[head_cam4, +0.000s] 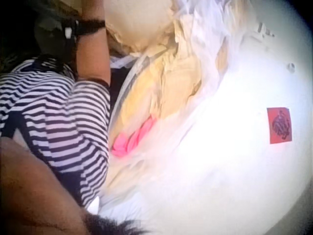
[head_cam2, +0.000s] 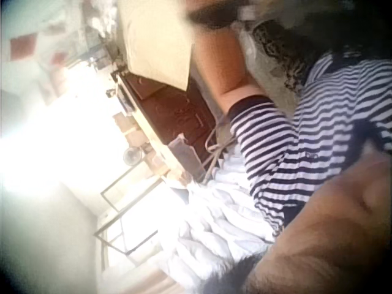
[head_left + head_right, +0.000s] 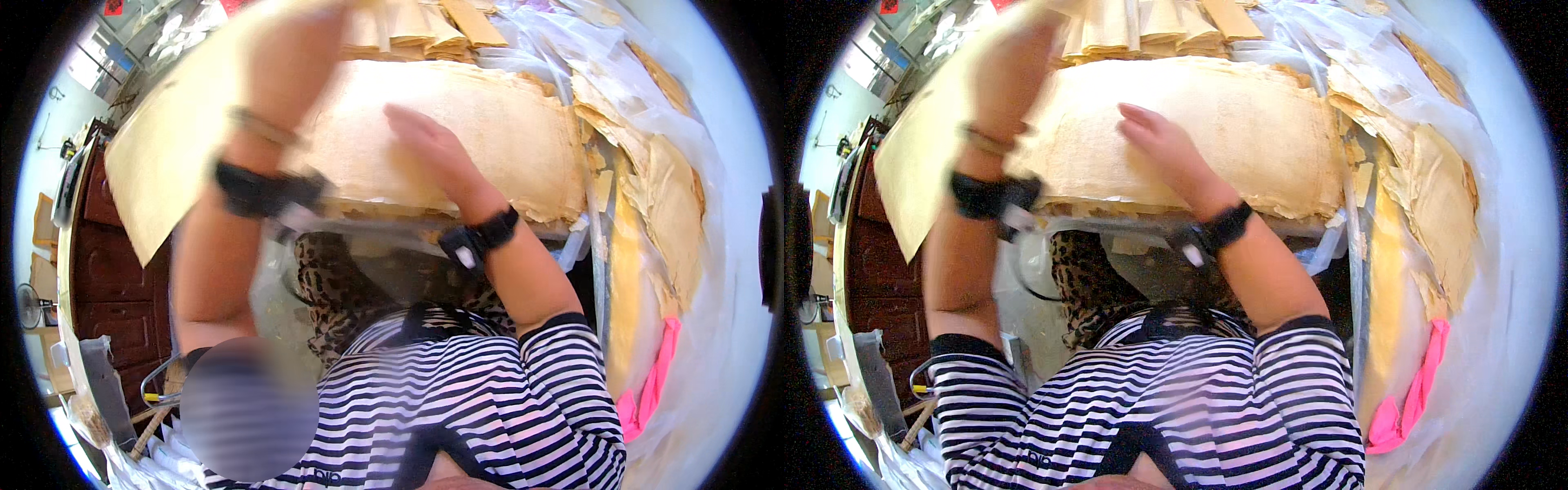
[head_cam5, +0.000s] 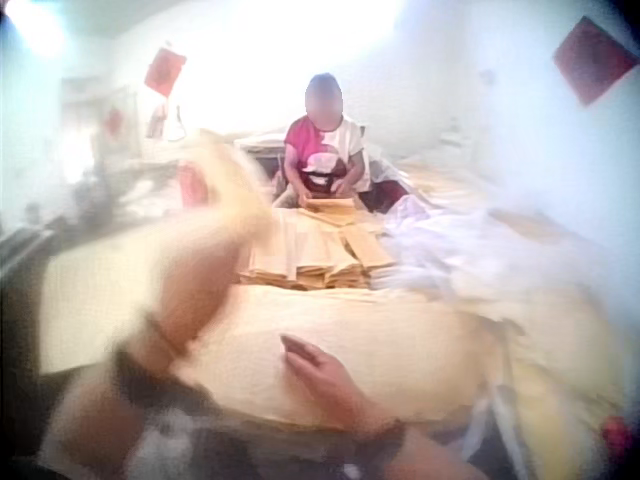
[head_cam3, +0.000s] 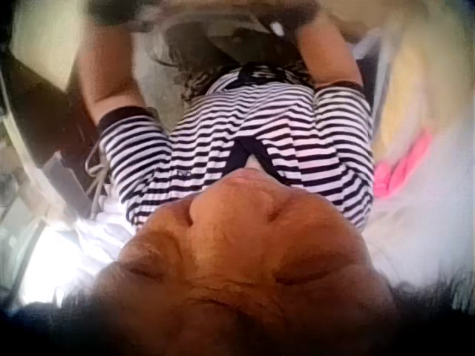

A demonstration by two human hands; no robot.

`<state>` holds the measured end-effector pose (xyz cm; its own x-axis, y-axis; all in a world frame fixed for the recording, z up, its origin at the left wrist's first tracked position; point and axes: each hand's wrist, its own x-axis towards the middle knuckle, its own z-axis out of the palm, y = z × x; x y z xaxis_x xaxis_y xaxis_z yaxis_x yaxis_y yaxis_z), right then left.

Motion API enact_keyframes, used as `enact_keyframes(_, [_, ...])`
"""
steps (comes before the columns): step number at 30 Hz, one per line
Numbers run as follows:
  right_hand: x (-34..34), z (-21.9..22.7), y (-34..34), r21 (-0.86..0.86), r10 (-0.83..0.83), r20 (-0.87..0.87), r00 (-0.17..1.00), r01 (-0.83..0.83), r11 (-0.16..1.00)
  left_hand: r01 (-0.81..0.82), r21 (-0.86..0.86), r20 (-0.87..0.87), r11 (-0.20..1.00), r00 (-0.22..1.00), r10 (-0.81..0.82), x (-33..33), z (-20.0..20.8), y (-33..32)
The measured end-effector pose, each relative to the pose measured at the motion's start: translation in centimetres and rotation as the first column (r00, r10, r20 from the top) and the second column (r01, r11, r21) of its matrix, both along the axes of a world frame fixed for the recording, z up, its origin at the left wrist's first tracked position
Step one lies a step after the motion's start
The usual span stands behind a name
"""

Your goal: The person separates and folds thin sheets of bean curd by hand from a large stack on a plastic-covered table.

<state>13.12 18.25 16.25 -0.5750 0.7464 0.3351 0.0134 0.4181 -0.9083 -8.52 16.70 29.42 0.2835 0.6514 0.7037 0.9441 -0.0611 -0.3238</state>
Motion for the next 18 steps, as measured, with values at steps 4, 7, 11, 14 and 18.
enact_keyframes(4, [6.5, -0.6, -3.0, -0.677, -0.280, -0.561, 0.779, -0.238, 0.696, 0.415, -0.320, 0.317, 0.852, 0.894, -0.316, 14.1, -9.1, -4.3])
enact_keyframes(7, [12.9, -1.6, -5.0, -0.705, -0.358, -0.574, 0.737, -0.222, 0.673, 0.564, -0.269, 0.417, 0.781, 0.799, -0.433, 16.6, -13.2, -5.9])
enact_keyframes(11, [16.4, -0.5, -6.9, -0.763, -0.551, -0.582, 0.598, -0.168, 0.624, 0.549, -0.257, 0.333, 0.796, 0.823, -0.460, 17.2, -15.6, -7.0])
enact_keyframes(14, [18.7, 0.1, -5.9, -0.744, -0.653, -0.630, 0.421, -0.083, 0.664, 0.524, -0.253, 0.294, 0.813, 0.843, -0.451, 15.5, -15.5, -7.5])
enact_keyframes(18, [21.3, 0.7, -4.6, -0.790, -0.731, -0.539, 0.418, 0.052, 0.611, 0.500, -0.249, 0.357, 0.830, 0.844, -0.401, 14.5, -14.9, -7.7])
